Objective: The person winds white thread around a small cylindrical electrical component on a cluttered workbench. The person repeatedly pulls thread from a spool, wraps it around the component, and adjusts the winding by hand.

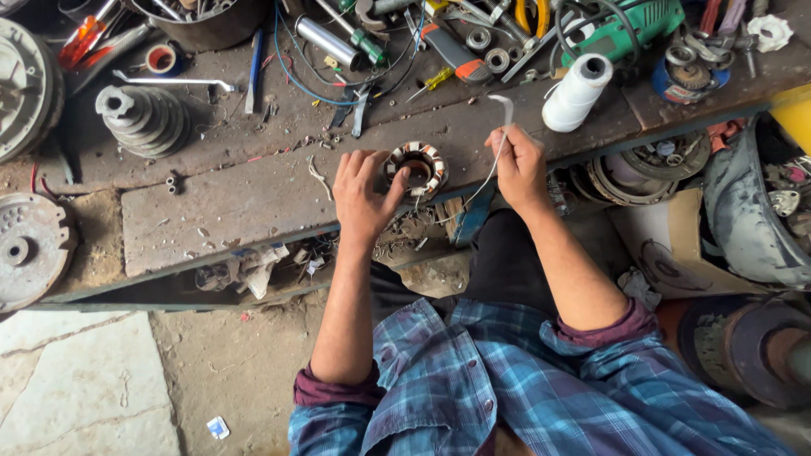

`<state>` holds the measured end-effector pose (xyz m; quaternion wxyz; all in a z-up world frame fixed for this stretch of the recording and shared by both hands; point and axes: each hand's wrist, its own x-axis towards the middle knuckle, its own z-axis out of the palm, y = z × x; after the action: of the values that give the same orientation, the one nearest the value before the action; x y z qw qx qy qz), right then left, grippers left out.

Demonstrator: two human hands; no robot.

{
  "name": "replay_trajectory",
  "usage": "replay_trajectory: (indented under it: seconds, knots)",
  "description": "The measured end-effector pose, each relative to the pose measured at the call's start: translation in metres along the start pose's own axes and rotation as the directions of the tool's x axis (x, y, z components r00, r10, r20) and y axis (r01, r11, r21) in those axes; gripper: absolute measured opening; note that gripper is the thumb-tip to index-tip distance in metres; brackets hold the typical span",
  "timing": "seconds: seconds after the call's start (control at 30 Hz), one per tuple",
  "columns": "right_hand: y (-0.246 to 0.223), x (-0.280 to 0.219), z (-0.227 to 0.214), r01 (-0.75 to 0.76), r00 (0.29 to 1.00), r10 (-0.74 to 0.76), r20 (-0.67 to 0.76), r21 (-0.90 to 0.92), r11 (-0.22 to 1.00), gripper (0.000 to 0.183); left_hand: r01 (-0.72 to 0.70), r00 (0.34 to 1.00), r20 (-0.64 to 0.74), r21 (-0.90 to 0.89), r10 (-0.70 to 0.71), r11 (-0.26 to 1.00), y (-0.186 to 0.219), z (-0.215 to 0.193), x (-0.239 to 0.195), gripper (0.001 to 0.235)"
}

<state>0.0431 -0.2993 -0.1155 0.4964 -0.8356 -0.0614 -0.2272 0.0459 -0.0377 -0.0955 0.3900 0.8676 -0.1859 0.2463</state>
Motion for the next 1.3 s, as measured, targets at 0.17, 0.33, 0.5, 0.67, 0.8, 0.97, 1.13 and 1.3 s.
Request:
replay_trajectory:
  seconds: [0.17, 0.33, 0.5, 0.67, 0.8, 0.97, 1.13, 1.3]
  knots:
    - [-0.010, 0.009, -0.006, 0.175, 0.983, -0.178, -0.040, -0.070, 0.982, 0.020, -0.041, 0.999, -0.029, 0.015, 0.041, 0.999, 0.003, 0.004, 0.003, 0.034]
    - [-0.035, -0.015, -0.005, 0.170, 0.985, -0.169, 0.028, -0.040, 0.985, 0.011, -0.012, 0.991, -0.135, -0.074, 0.002, 0.997, 0.001, -0.006, -0.007, 0.039]
    - [-0.079, -0.047, -0.004, 0.161, 0.979, -0.184, 0.090, 0.219, 0.963, 0.013, -0.119, 0.970, -0.230, -0.183, 0.075, 0.976, 0.044, -0.009, -0.040, 0.051]
    - [-0.094, -0.052, -0.010, 0.227, 0.951, -0.261, 0.163, 0.204, 0.952, 0.014, 0.159, 0.971, -0.075, -0.505, -0.226, 0.848, 0.063, 0.007, -0.071, 0.041]
    - [-0.109, -0.053, -0.015, 0.269, 0.930, -0.300, 0.213, 0.163, 0.949, 0.015, 0.244, 0.944, -0.027, -0.616, -0.330, 0.749, 0.061, 0.005, -0.073, 0.022]
    - [-0.109, -0.059, -0.013, 0.264, 0.928, -0.281, 0.247, 0.100, 0.959, 0.014, 0.379, 0.873, 0.144, -0.803, -0.467, 0.461, 0.045, 0.011, -0.082, 0.016]
    - [-0.107, -0.059, -0.013, 0.202, 0.932, -0.239, 0.272, 0.158, 0.967, 0.015, 0.423, 0.868, 0.225, -0.802, -0.442, 0.422, 0.040, 0.019, -0.083, 0.014]
    - [-0.092, -0.072, -0.018, 0.156, 0.953, -0.200, 0.229, 0.194, 0.969, 0.012, 0.465, 0.863, 0.270, -0.754, -0.426, 0.464, 0.058, 0.022, -0.107, 0.013]
